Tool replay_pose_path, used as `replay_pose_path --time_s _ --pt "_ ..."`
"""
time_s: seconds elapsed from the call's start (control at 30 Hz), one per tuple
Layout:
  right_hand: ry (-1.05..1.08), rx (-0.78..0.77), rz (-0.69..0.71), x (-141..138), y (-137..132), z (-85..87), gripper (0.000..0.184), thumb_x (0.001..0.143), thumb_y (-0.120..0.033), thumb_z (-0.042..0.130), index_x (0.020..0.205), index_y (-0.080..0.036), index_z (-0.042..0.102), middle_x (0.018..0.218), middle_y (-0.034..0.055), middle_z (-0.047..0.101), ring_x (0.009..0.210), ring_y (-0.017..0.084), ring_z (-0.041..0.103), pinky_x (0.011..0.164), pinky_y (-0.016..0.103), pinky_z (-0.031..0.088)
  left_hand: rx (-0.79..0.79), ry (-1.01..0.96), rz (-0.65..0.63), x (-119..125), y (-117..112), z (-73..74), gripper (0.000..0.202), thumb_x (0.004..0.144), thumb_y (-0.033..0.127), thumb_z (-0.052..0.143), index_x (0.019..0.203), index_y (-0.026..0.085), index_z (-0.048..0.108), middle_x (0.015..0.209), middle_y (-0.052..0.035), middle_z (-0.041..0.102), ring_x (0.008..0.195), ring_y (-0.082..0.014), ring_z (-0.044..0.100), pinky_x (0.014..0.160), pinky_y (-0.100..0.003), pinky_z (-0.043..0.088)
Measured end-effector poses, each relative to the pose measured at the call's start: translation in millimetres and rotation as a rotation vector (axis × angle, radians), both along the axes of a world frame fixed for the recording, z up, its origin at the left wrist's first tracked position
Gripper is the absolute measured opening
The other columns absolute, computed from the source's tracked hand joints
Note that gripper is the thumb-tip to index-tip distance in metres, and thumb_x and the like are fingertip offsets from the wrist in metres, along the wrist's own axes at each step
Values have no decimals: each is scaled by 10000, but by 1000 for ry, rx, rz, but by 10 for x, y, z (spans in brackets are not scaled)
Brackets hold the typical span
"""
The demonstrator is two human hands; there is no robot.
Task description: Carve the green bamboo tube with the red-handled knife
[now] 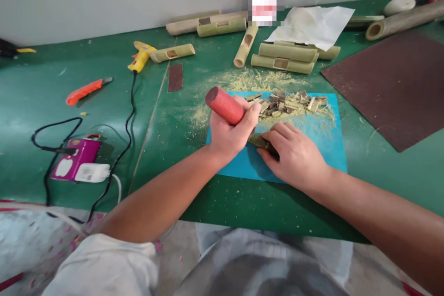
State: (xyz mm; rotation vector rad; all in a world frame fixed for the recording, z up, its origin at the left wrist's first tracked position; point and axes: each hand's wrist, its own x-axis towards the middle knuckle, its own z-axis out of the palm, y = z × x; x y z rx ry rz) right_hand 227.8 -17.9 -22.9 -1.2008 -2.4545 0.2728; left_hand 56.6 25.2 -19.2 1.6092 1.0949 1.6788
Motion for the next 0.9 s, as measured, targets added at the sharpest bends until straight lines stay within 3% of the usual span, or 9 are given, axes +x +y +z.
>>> replay_pose_path --time_s 0.27,0.47,0.9 --pt "-32 29 -9 -33 -26 -6 151 992 -261 641 938 -161 740 953 136 708 918 293 615 803 416 515 87 80 -17 -49 -18 -48 418 1015 459 697 702 199 603 660 16 601 603 -103 582 637 -279 538" --pt "-20 11 -11 -28 -33 -12 152 999 -264 621 944 -175 730 951 126 692 911 286 596 802 421 501 139 105 28 -68 -30 -59 440 1011 489 690 690 203 598 639 11 601 584 -113 588 614 -286 551" --pt "-60 49 12 -32 -26 -6 146 997 -265 644 968 -158 739 965 141 710 930 300 619 781 424 515 51 20 49 -47 -44 -40 412 966 409 754 648 188 612 638 15 607 578 -95 582 588 -256 527"
